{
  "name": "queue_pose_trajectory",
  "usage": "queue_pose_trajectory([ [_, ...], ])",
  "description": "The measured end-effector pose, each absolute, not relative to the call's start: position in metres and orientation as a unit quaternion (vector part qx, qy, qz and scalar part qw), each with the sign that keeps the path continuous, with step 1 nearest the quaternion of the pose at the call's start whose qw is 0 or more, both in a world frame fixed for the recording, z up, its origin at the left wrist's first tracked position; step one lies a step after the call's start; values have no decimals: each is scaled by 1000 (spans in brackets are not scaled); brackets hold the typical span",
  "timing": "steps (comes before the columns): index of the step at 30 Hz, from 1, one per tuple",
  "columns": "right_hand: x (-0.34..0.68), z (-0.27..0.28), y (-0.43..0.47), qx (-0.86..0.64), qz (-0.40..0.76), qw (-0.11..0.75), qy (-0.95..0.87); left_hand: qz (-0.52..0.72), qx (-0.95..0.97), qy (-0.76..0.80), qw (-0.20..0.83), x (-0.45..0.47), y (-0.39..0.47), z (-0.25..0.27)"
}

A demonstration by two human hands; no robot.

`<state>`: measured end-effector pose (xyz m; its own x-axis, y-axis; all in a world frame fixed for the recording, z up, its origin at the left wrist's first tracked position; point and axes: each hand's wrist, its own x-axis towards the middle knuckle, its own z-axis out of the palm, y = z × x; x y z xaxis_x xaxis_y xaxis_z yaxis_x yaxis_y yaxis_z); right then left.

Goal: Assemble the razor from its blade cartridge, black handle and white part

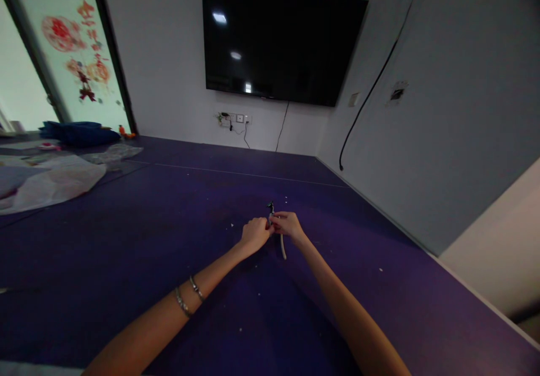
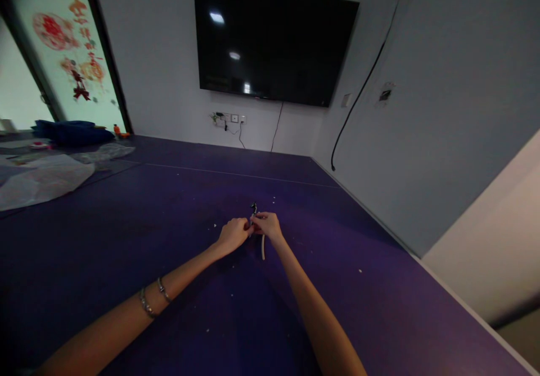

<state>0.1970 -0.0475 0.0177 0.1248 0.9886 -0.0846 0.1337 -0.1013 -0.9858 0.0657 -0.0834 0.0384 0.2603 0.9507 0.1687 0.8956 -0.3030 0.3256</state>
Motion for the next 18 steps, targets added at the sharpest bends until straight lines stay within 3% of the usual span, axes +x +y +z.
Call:
queue_pose_trajectory([
  [7, 239, 32, -56, -614, 436, 457, -473, 136, 815, 558, 81, 85, -96, 42],
  [18, 401, 33, -78, -749, 298, 332, -489, 60, 841, 532, 71, 102, -99, 30],
])
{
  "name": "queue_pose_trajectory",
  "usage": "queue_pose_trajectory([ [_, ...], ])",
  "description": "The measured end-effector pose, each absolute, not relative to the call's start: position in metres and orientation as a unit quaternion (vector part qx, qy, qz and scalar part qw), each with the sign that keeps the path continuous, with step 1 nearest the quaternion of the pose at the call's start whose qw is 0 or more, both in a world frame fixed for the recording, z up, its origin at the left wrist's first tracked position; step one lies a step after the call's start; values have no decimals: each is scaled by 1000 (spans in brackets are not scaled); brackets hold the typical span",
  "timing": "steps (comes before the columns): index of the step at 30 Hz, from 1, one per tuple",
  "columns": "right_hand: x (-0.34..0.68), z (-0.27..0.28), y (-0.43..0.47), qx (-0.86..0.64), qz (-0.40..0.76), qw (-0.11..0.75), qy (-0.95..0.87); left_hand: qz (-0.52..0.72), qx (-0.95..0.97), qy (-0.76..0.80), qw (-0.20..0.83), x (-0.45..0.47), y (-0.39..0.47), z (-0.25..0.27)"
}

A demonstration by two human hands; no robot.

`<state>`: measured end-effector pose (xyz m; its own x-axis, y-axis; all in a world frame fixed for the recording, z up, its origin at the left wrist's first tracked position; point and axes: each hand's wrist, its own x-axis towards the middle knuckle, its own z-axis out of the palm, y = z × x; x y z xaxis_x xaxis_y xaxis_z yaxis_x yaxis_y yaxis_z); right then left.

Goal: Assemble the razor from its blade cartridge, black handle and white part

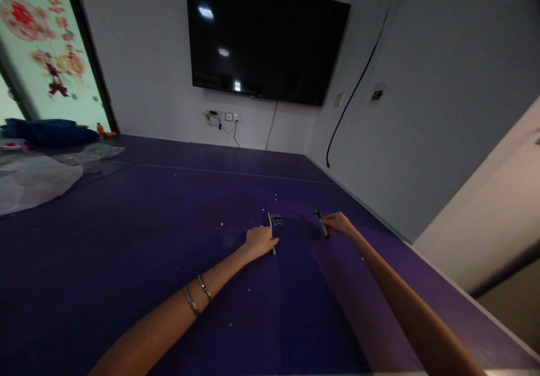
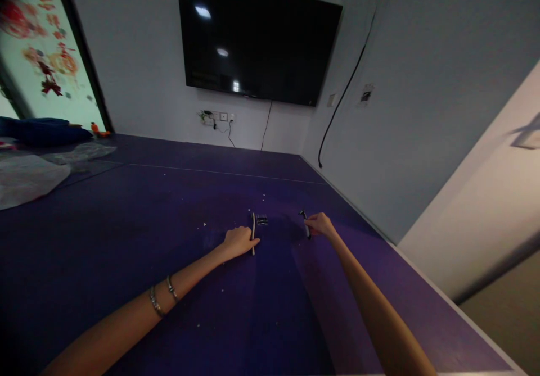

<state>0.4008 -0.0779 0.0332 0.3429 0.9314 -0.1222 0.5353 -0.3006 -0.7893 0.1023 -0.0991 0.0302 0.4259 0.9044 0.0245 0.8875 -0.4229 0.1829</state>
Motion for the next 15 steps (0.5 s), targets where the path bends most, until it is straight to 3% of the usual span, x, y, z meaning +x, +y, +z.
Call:
queue_pose_trajectory([
  [6, 421, 28, -87, -782, 194, 191, -561, 59, 843, 530, 63, 110, -93, 27],
  [15, 420, 36, -85, -785, 111, 166, -586, 62, 824, 560, 69, 101, -92, 37],
])
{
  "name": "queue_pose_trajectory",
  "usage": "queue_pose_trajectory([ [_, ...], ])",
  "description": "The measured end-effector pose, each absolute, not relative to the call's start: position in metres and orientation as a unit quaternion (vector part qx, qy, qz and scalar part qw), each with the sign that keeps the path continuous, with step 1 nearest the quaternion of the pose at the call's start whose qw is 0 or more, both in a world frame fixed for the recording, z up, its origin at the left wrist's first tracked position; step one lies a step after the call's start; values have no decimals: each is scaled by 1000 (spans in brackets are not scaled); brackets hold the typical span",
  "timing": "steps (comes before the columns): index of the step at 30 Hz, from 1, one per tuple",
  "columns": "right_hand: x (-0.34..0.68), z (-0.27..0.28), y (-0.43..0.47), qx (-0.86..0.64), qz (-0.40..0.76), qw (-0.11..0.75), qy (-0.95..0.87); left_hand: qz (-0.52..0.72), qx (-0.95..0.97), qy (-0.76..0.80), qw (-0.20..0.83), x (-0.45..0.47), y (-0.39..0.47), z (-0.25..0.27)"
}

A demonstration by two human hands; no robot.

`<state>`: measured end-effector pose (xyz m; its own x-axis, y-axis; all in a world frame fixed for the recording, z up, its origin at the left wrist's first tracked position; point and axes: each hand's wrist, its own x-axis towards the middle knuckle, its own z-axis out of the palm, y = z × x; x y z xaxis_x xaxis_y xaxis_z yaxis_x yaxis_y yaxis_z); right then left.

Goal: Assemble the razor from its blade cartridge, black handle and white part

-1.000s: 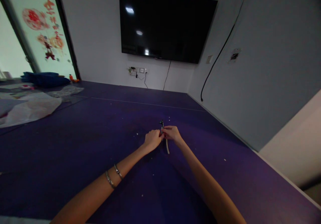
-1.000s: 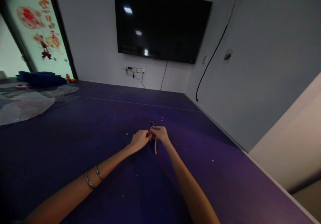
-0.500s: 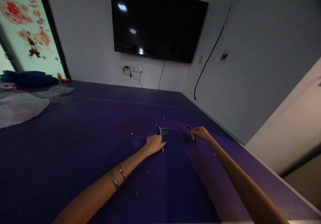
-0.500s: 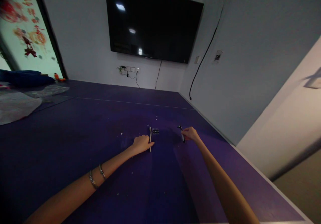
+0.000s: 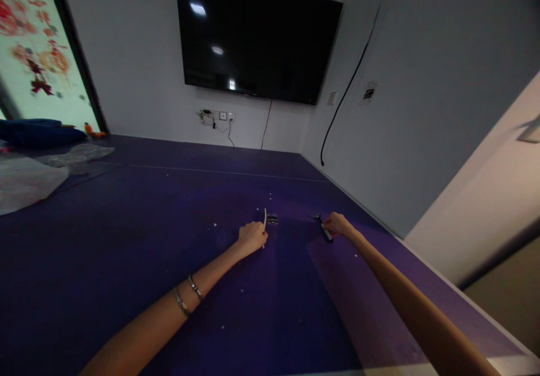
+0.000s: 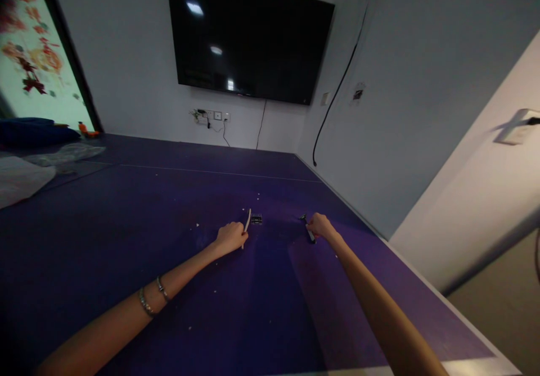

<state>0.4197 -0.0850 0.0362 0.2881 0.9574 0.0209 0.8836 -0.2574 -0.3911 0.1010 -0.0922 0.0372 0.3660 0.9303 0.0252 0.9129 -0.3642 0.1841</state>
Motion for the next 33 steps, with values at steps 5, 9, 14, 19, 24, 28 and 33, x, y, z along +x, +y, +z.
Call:
queue_pose_trajectory([
  [5, 379, 44, -84, -742, 107, 276, -602, 95, 822, 560, 49, 104, -94, 52],
  [9, 320, 46, -89, -622, 385, 461, -501, 110, 835, 537, 42, 122, -105, 60],
  [14, 289, 45, -99, -515, 540, 496, -444, 123, 859, 496, 26, 145, -117, 62],
  [19, 308, 45, -100, -539, 520, 498, -438, 124, 864, 486, 45, 160, -121, 62],
  [24, 359, 50, -97, -587, 468, 492, -440, 164, 876, 451, 48, 160, -109, 55],
  [28, 418, 49, -95, -715, 320, 383, -490, 177, 894, 411, 15, 143, -85, 48],
  [33, 464, 37, -96, -800, 175, 237, -522, 177, 907, 380, 42, 124, -51, 36],
])
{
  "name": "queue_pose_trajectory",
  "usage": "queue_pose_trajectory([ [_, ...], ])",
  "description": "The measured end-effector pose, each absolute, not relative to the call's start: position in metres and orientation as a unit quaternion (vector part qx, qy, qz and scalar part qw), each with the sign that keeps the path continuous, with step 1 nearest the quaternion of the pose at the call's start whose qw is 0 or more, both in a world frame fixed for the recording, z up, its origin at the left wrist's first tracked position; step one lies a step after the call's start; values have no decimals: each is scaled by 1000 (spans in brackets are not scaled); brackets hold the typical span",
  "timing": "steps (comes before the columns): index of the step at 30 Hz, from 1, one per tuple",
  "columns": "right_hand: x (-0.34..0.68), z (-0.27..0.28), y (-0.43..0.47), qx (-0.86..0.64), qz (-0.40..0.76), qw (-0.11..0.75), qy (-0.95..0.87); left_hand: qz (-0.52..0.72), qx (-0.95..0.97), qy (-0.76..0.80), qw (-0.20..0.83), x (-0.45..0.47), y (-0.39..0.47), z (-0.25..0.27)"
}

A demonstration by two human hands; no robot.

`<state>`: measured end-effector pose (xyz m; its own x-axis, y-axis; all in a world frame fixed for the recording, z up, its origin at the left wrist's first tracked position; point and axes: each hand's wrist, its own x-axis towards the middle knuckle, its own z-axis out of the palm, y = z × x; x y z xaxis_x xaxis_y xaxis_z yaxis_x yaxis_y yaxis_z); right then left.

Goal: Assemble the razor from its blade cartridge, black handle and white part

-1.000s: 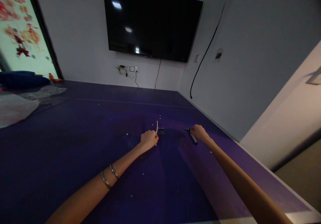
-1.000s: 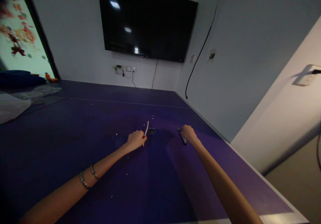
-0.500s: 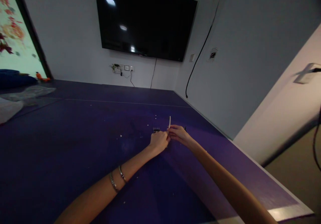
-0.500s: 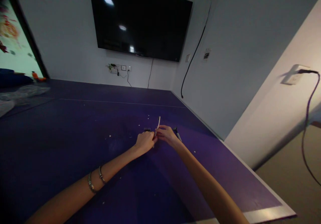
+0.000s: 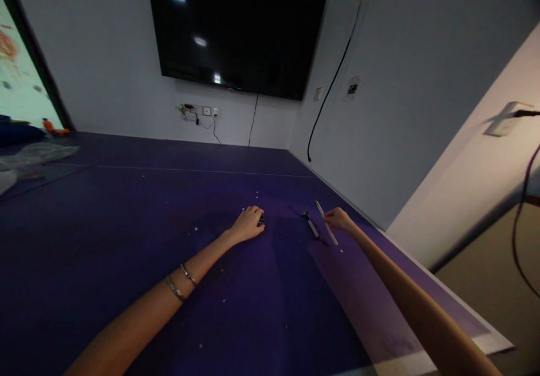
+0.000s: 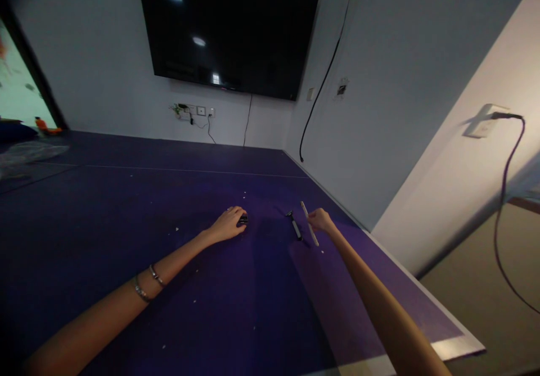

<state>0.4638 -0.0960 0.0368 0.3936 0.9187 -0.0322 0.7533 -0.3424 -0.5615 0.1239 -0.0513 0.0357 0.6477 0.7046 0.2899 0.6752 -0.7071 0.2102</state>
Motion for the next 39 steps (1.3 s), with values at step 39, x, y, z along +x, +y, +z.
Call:
queue_pose_trajectory([
  [39, 346, 77, -118, -523, 83, 94, -843, 318, 910, 162, 211, 148, -76, 36],
])
